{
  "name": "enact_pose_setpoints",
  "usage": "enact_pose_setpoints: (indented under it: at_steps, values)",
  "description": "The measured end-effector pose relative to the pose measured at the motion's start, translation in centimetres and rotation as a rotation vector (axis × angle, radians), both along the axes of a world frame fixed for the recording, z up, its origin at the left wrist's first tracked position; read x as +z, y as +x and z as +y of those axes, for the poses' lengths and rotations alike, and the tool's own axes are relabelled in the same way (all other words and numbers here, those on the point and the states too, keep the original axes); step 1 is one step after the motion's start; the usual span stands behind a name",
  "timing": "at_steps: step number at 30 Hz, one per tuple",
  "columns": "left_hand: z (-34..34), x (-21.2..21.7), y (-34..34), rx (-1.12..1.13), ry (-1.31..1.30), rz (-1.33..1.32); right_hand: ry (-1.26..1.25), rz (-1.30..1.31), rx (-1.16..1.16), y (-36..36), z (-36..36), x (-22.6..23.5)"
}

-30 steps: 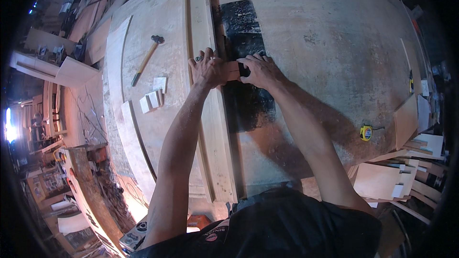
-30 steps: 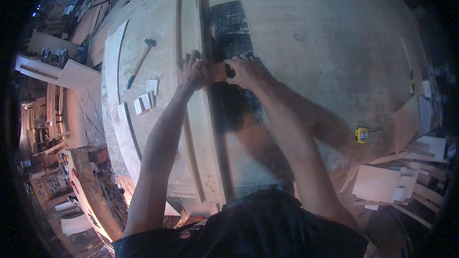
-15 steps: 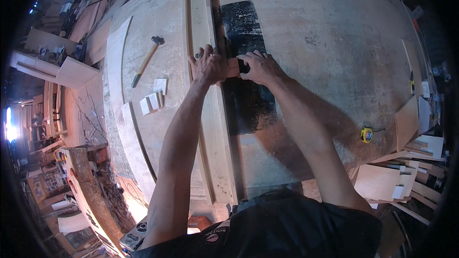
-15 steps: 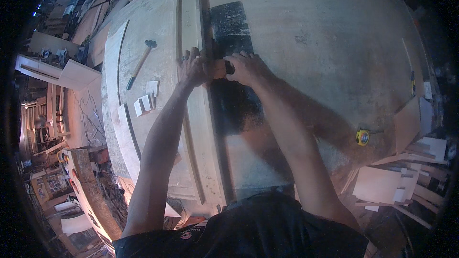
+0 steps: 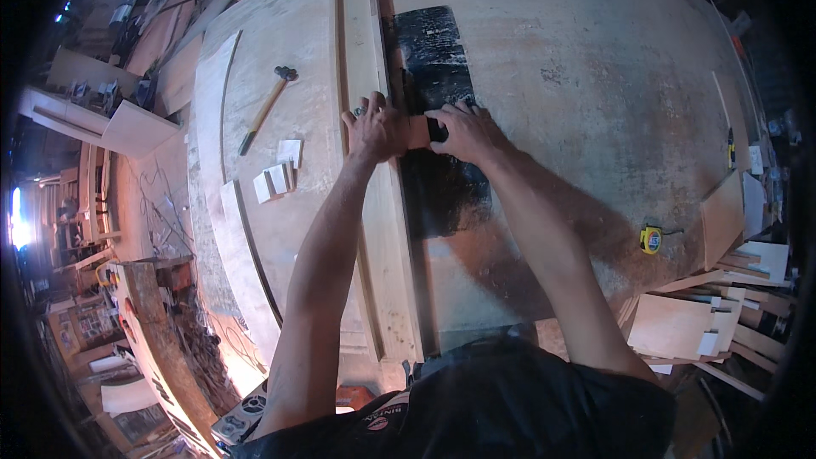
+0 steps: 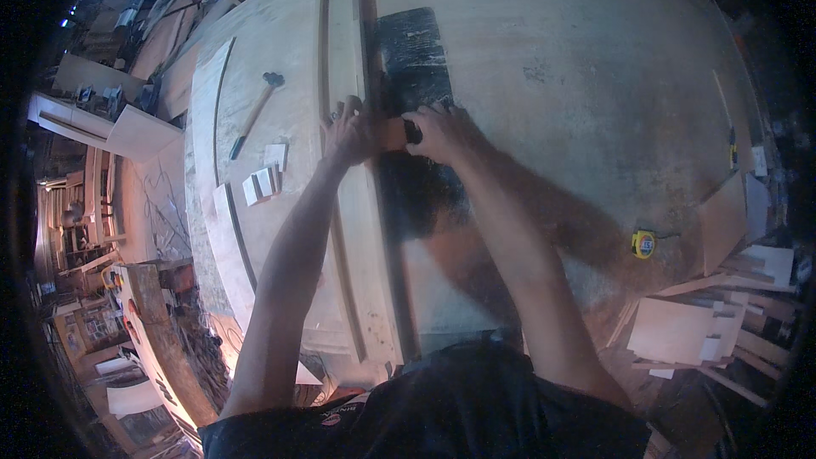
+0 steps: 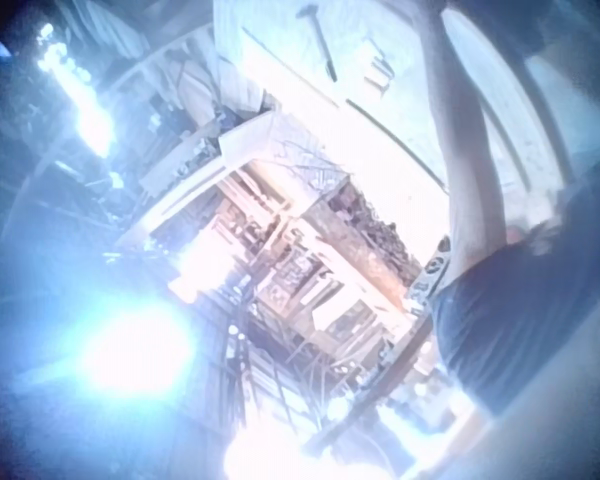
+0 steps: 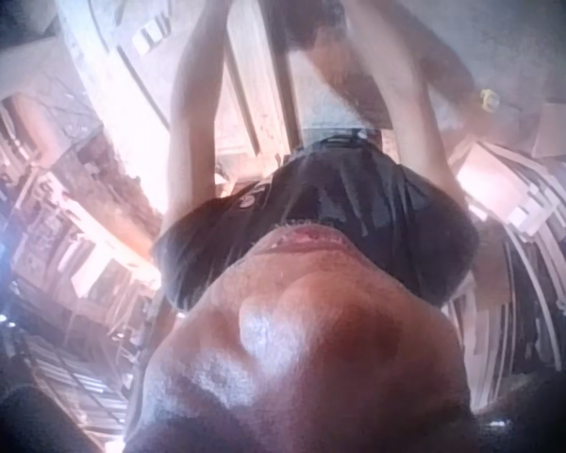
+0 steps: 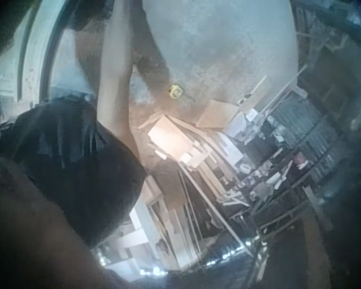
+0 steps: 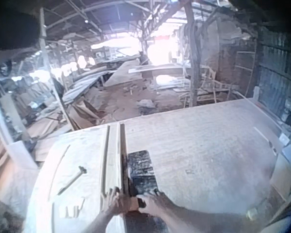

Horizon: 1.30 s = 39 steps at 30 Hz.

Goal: The person repeatedly picks up small wooden blocks and places them into a narrow slot on a wooden board. The person handles the blocks one at a time, aligning and inserting them into the slot.

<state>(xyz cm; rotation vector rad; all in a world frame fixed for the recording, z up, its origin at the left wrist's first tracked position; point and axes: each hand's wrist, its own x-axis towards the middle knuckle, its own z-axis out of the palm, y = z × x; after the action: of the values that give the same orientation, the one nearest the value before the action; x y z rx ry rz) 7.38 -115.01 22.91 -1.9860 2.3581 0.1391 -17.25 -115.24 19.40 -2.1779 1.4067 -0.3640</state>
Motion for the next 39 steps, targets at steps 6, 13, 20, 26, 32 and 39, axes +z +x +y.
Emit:
enact_pose_setpoints:
  at_steps: [6, 13, 20, 26, 32, 39]
  values:
    - [11.5, 2.5, -0.4, -0.104, -0.040, 0.202, 0.086, -0.301, -0.028, -1.3, 11.3, 1.0]
    - [22.8, 5.2, -0.9, -0.113, -0.142, 0.306, 0.021, -0.603, -0.367, -0.6, 20.0, 1.2]
    - [31.4, 4.5, 12.9, 0.226, -0.246, 0.513, -0.009, -0.230, -0.824, -16.2, 24.0, 6.7]
    - [35.8, 3.0, 20.8, 0.464, -0.048, 0.329, 0.131, 0.241, -0.700, -22.8, 26.8, 8.2]
    - [30.5, 2.5, 21.9, 0.528, -0.080, 0.246, -0.194, 0.357, -0.806, -23.8, 26.8, 6.4]
    - [16.0, -1.5, 28.9, 0.655, -0.012, 0.006, -0.232, -0.018, -0.804, -25.5, 27.0, 4.6]
